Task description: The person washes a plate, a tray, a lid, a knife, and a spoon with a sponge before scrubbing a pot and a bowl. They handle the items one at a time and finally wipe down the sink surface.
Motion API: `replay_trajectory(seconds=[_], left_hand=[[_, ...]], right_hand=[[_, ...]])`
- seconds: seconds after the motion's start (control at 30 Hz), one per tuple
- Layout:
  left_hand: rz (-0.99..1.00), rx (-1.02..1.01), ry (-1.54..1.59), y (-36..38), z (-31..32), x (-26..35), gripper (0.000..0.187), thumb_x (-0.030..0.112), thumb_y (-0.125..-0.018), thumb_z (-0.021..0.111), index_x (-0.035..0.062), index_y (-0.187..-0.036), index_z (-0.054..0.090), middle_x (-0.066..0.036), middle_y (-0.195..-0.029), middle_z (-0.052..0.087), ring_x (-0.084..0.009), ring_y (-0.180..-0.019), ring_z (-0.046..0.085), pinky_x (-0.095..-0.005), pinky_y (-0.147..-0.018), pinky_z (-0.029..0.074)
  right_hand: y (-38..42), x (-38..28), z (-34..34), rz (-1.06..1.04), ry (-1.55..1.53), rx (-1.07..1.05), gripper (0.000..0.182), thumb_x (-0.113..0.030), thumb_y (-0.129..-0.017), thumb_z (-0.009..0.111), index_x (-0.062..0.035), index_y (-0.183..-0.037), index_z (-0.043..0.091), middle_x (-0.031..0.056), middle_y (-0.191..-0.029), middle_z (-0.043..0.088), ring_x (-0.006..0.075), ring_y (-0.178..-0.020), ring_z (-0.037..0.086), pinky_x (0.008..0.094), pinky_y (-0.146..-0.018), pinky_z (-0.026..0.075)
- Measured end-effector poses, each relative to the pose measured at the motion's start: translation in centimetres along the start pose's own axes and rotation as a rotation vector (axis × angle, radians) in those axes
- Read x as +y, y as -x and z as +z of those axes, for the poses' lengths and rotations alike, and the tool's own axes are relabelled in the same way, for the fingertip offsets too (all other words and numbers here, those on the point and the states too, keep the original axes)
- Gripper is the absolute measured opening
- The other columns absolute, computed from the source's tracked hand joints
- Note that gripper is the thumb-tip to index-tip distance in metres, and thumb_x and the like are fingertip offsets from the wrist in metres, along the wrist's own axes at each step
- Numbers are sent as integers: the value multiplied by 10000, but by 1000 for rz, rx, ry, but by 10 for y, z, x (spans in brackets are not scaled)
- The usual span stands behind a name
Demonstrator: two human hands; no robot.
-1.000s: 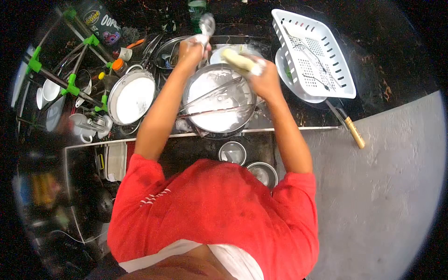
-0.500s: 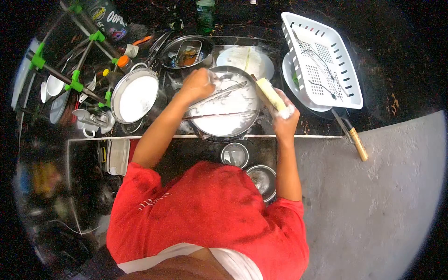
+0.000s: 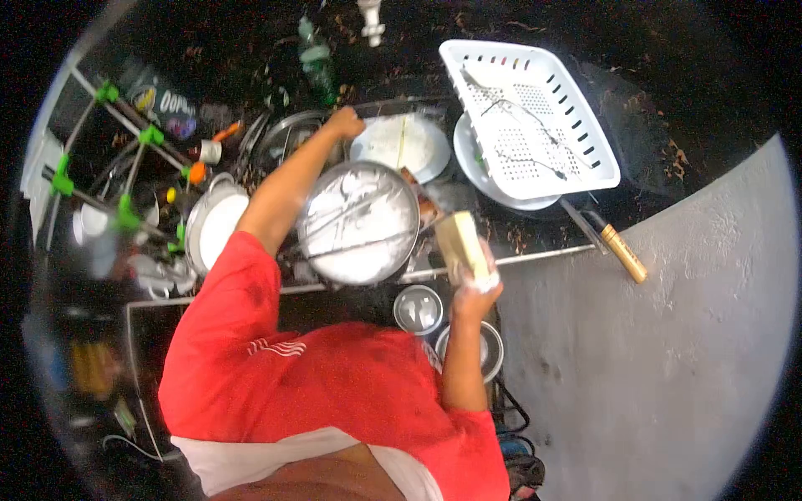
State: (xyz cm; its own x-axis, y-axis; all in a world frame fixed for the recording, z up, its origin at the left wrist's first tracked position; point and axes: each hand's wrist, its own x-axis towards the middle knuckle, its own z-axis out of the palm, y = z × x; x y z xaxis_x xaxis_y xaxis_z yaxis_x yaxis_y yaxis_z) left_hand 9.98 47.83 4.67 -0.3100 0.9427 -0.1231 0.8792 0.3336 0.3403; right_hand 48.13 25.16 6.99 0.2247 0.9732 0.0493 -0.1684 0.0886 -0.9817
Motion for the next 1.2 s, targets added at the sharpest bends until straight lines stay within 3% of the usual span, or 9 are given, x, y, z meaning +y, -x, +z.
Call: replay_trajectory(seconds=[0.27, 0.43, 0.57, 0.7, 0.97, 1.0, 1.1, 1.17, 1.2], left_hand=[[-68, -472, -344, -62, 48, -2, 500, 306, -790, 514, 1, -1180, 587, -173, -1323, 498, -271, -1185, 520, -397, -976, 410], [-476, -701, -74, -62, 67, -6, 435, 338, -818, 538, 50, -1132, 624, -139, -1196, 582, -240, -1021, 592, -413, -888, 447], [-409, -955, 295, -61, 55, -16, 419, 352, -794, 663, 75, -1103, 605, -125, -1081, 623, -312, -943, 587, -485, -825, 466], [-566, -353, 532, -38, 30, 10, 95, 205, -809, 680, 120, -835, 643, -17, -793, 587, -170, -635, 545, -346, -504, 464], [-545, -352, 808, -62, 25, -2, 8, 100, -772, 634, 101, -767, 629, 15, -639, 510, -100, -510, 456, -222, -418, 428], [-530, -269, 876, -34, 9, 25, 142, 213, -840, 580, 94, -785, 634, 7, -591, 510, -94, -389, 392, -200, -337, 384], [-354, -30, 1163, -33, -6, 44, 199, 148, -796, 531, 55, -937, 637, -108, -915, 596, -222, -719, 571, -428, -682, 522], [-400, 114, 1296, -13, -27, 75, 243, 122, -750, 564, -2, -954, 613, -171, -1092, 563, -299, -964, 564, -560, -860, 434], [-401, 243, 1286, 4, -38, 91, 252, 85, -718, 577, -41, -936, 587, -200, -1052, 585, -333, -941, 593, -563, -815, 466]], right_hand=[[16, -7, -18, -3, -11, 68, 516, 53, -666, 560, 96, -1180, 548, 144, -1099, 616, 209, -984, 596, 299, -876, 460], [15, -12, -23, -13, 48, 39, 510, 75, -668, 552, 118, -1176, 539, 159, -1138, 613, 207, -1018, 594, 302, -928, 430], [9, -16, -23, -86, 34, 8, 499, 60, -669, 546, 112, -1166, 550, 155, -1125, 619, 209, -1016, 595, 305, -925, 432], [2, -13, -23, -98, 108, -83, 445, -46, -742, 595, 99, -1161, 558, 156, -1108, 625, 204, -1037, 582, 308, -937, 418], [15, -5, -1, -31, -103, -204, 378, -10, -773, 615, 95, -1134, 574, 145, -1102, 632, 198, -1027, 589, 305, -932, 432], [19, 3, 2, -51, -84, -256, 372, -3, -777, 608, 95, -1134, 574, 153, -1110, 631, 206, -1037, 590, 310, -936, 431], [32, 11, 15, -31, -116, -388, 378, 20, -776, 571, 85, -1148, 569, 163, -1130, 627, 212, -1059, 590, 311, -942, 427], [39, 14, 22, -1, -53, -473, 407, 36, -760, 550, 67, -1165, 566, 142, -1133, 631, 190, -1055, 592, 298, -936, 426], [41, 11, 25, 18, -62, -488, 431, 53, -745, 539, 51, -1175, 567, 122, -1131, 634, 175, -1049, 592, 289, -926, 429]])
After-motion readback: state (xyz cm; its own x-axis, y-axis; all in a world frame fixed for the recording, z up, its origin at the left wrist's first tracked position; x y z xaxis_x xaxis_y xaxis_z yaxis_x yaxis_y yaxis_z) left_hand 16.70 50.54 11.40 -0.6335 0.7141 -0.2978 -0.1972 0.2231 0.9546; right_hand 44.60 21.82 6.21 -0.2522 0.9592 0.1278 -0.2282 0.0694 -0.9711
